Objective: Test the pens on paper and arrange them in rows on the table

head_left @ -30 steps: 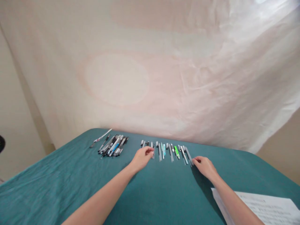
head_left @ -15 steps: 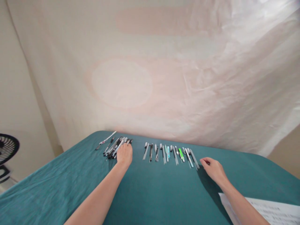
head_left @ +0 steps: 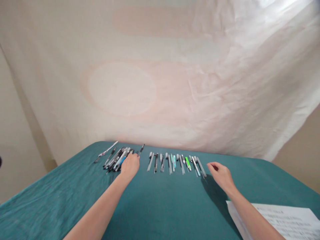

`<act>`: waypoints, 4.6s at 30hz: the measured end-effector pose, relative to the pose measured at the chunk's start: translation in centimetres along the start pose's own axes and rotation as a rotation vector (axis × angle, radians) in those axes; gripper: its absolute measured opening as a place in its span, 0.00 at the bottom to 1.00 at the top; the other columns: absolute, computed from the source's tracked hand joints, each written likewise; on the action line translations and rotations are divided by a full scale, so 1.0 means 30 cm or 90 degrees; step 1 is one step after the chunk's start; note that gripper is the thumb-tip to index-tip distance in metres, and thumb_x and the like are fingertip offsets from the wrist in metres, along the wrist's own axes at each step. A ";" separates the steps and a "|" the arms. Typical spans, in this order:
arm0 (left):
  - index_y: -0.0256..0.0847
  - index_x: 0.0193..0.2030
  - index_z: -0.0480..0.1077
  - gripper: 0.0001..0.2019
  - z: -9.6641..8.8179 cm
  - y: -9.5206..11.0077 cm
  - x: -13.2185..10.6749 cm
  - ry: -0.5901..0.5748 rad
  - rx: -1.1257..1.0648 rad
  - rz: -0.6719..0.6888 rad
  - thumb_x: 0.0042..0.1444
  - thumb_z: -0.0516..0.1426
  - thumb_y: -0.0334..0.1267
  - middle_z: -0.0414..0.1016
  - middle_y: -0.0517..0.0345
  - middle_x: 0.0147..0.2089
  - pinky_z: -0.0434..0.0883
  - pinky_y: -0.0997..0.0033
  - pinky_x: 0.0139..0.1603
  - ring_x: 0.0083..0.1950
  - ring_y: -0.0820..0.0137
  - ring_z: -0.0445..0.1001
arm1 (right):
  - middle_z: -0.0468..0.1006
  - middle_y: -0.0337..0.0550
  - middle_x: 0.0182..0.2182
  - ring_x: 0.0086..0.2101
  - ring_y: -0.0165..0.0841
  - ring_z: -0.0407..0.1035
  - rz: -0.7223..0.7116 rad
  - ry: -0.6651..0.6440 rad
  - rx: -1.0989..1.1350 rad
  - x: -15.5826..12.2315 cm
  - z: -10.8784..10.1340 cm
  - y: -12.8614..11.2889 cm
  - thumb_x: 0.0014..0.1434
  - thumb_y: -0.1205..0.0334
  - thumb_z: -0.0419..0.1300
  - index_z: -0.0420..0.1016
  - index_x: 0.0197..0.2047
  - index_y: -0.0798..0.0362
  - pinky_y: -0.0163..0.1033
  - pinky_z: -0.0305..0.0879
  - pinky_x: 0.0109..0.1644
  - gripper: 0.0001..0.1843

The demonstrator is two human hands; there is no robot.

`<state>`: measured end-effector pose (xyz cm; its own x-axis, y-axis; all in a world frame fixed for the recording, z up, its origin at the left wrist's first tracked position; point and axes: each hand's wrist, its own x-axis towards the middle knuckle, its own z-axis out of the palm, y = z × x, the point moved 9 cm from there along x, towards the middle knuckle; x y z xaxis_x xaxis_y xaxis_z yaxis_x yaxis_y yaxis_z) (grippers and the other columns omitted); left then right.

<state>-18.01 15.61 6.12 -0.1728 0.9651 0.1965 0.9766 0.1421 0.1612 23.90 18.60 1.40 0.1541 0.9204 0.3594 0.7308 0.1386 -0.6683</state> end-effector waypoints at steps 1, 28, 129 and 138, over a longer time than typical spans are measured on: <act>0.31 0.42 0.68 0.18 -0.004 0.030 0.000 -0.004 -0.031 0.023 0.57 0.42 0.37 0.71 0.41 0.41 0.62 0.68 0.43 0.44 0.63 0.69 | 0.76 0.45 0.25 0.27 0.34 0.67 0.001 -0.005 0.026 -0.004 0.001 -0.015 0.49 0.51 0.50 0.74 0.30 0.55 0.36 0.59 0.32 0.18; 0.38 0.36 0.62 0.16 0.184 0.593 -0.419 -0.577 -1.016 0.060 0.52 0.49 0.50 0.67 0.57 0.34 0.64 0.74 0.30 0.27 0.76 0.69 | 0.64 0.34 0.18 0.17 0.22 0.57 0.132 -0.456 0.627 -0.264 0.202 -0.397 0.48 0.50 0.59 0.72 0.36 0.55 0.28 0.53 0.20 0.18; 0.37 0.36 0.62 0.05 0.293 0.453 -0.290 -0.357 -1.431 -0.193 0.54 0.52 0.36 0.73 0.52 0.37 0.67 0.71 0.44 0.42 0.70 0.71 | 0.70 0.38 0.22 0.16 0.22 0.57 -0.009 -0.496 0.335 -0.381 0.334 -0.428 0.55 0.48 0.49 0.68 0.27 0.56 0.28 0.52 0.17 0.20; 0.38 0.36 0.61 0.07 0.268 0.474 -0.306 -0.385 -1.403 -0.145 0.54 0.52 0.39 0.71 0.52 0.39 0.65 0.69 0.45 0.42 0.71 0.70 | 0.66 0.36 0.19 0.18 0.25 0.58 -0.031 -0.406 0.299 -0.343 0.280 -0.413 0.54 0.49 0.51 0.68 0.26 0.55 0.31 0.52 0.21 0.18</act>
<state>-1.52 10.52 -1.16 0.2335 0.9653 -0.1172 -0.7076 0.2514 0.6604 7.66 10.49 0.51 -0.3851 0.9216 0.0480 0.3479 0.1931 -0.9174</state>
